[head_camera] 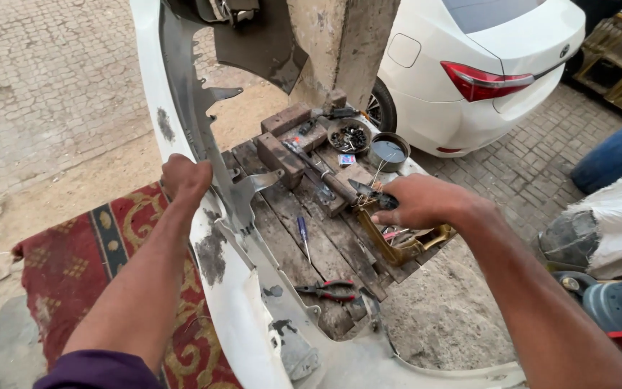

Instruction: The person holds a white car bumper and uses a knife to scrape off black residue from its surface. They then use pliers to remove small metal clips and fasteners from the bumper's edge, placing the removed parts aside.

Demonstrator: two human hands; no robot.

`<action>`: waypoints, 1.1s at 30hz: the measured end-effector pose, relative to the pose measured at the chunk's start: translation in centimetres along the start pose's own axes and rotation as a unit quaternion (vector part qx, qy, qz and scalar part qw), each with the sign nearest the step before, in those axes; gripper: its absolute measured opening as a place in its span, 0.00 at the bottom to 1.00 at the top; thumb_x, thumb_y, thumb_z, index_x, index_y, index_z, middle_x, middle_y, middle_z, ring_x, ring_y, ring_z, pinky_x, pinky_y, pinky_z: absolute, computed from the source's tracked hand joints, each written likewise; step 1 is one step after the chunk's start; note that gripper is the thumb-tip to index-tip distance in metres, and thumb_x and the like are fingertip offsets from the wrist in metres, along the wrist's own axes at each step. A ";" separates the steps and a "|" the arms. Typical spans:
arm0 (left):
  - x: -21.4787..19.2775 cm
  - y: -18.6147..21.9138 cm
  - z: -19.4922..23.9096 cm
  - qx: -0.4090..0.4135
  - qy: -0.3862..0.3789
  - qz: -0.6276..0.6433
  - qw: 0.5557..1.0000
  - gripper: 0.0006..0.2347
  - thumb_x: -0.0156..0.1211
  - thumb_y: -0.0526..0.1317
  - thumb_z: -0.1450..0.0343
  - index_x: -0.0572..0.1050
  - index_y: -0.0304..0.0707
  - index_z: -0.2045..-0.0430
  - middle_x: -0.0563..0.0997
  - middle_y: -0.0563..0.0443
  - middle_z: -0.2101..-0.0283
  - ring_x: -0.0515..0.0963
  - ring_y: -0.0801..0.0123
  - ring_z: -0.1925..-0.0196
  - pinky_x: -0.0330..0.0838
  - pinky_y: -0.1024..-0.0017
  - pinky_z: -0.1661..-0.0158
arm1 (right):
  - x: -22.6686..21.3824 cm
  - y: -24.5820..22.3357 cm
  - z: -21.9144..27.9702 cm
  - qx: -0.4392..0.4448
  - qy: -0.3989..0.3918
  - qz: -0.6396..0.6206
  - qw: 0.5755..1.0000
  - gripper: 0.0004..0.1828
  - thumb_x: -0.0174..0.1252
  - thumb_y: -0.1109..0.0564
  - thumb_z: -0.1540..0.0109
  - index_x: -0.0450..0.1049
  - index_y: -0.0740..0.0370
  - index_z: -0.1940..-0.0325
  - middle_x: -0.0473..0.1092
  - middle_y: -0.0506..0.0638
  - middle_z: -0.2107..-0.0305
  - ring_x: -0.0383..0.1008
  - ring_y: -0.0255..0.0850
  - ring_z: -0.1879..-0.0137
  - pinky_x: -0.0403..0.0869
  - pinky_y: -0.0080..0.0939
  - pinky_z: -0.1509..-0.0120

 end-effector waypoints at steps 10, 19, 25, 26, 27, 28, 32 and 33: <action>-5.1 -3.6 1.3 0.003 0.104 0.017 0.994 0.05 0.59 0.32 0.38 0.83 0.35 0.79 0.82 0.33 0.74 0.85 0.36 0.64 0.80 0.47 0.61 | -2.6 -3.7 2.3 -0.018 0.028 0.055 0.998 0.33 0.54 0.29 0.36 0.79 0.63 0.54 0.77 0.62 0.65 0.78 0.56 0.58 0.74 0.57 0.46; -9.9 -4.1 4.1 -0.010 0.155 -0.061 0.986 0.07 0.60 0.32 0.38 0.83 0.29 0.73 0.83 0.32 0.71 0.85 0.36 0.61 0.77 0.46 0.60 | -2.8 -3.3 -3.2 -0.063 0.015 0.077 0.995 0.29 0.57 0.30 0.38 0.80 0.59 0.57 0.78 0.59 0.66 0.80 0.57 0.54 0.75 0.56 0.43; -7.8 -6.4 4.7 -0.027 0.115 -0.031 0.993 0.09 0.63 0.32 0.38 0.83 0.24 0.69 0.81 0.29 0.71 0.83 0.33 0.59 0.78 0.42 0.58 | -3.3 -7.1 0.9 -0.140 -0.051 0.003 0.989 0.22 0.60 0.41 0.37 0.78 0.65 0.61 0.77 0.61 0.70 0.78 0.55 0.59 0.75 0.55 0.48; -7.6 -7.1 4.6 -0.037 0.129 -0.005 0.991 0.08 0.62 0.32 0.38 0.83 0.26 0.69 0.81 0.31 0.72 0.83 0.33 0.61 0.78 0.42 0.59 | -2.8 -8.5 3.2 -0.170 -0.112 -0.077 0.976 0.24 0.60 0.41 0.38 0.80 0.67 0.61 0.77 0.61 0.72 0.77 0.53 0.63 0.77 0.51 0.54; -7.1 -7.4 4.3 -0.044 0.142 0.024 0.989 0.08 0.62 0.32 0.38 0.82 0.28 0.70 0.80 0.33 0.74 0.83 0.33 0.62 0.79 0.42 0.61 | -2.8 -9.8 5.6 -0.196 -0.168 -0.156 0.954 0.25 0.60 0.41 0.38 0.81 0.69 0.60 0.77 0.62 0.73 0.75 0.51 0.66 0.79 0.46 0.59; -7.3 -6.8 4.3 -0.047 0.142 0.023 0.989 0.08 0.62 0.32 0.38 0.82 0.28 0.70 0.80 0.33 0.74 0.83 0.33 0.62 0.79 0.42 0.61 | -2.9 -9.9 6.7 -0.196 -0.171 -0.154 0.953 0.25 0.60 0.41 0.38 0.81 0.69 0.60 0.77 0.62 0.73 0.75 0.51 0.66 0.79 0.46 0.59; -6.7 -6.3 4.1 -0.117 0.136 0.073 0.981 0.14 0.62 0.31 0.41 0.60 0.45 0.92 0.62 0.58 0.83 0.62 0.70 0.80 0.53 0.62 0.81 | -1.3 -13.5 14.3 -0.401 -0.287 -0.080 0.866 0.30 0.58 0.31 0.50 0.81 0.55 0.58 0.78 0.44 0.71 0.75 0.34 0.70 0.75 0.35 0.66; -6.4 -6.1 4.1 -0.115 0.144 0.077 0.980 0.15 0.59 0.29 0.41 0.58 0.46 0.93 0.58 0.59 0.84 0.60 0.70 0.81 0.52 0.62 0.80 | -1.0 -14.4 16.5 -0.458 -0.305 -0.073 0.832 0.32 0.61 0.28 0.55 0.79 0.56 0.64 0.74 0.41 0.76 0.71 0.33 0.71 0.71 0.34 0.66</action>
Point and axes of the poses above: each hand's wrist, its own z-axis away from the middle knuckle, its own x-axis out of the palm, y = z × x, the point moved 10 cm from there along -z, towards the middle knuckle
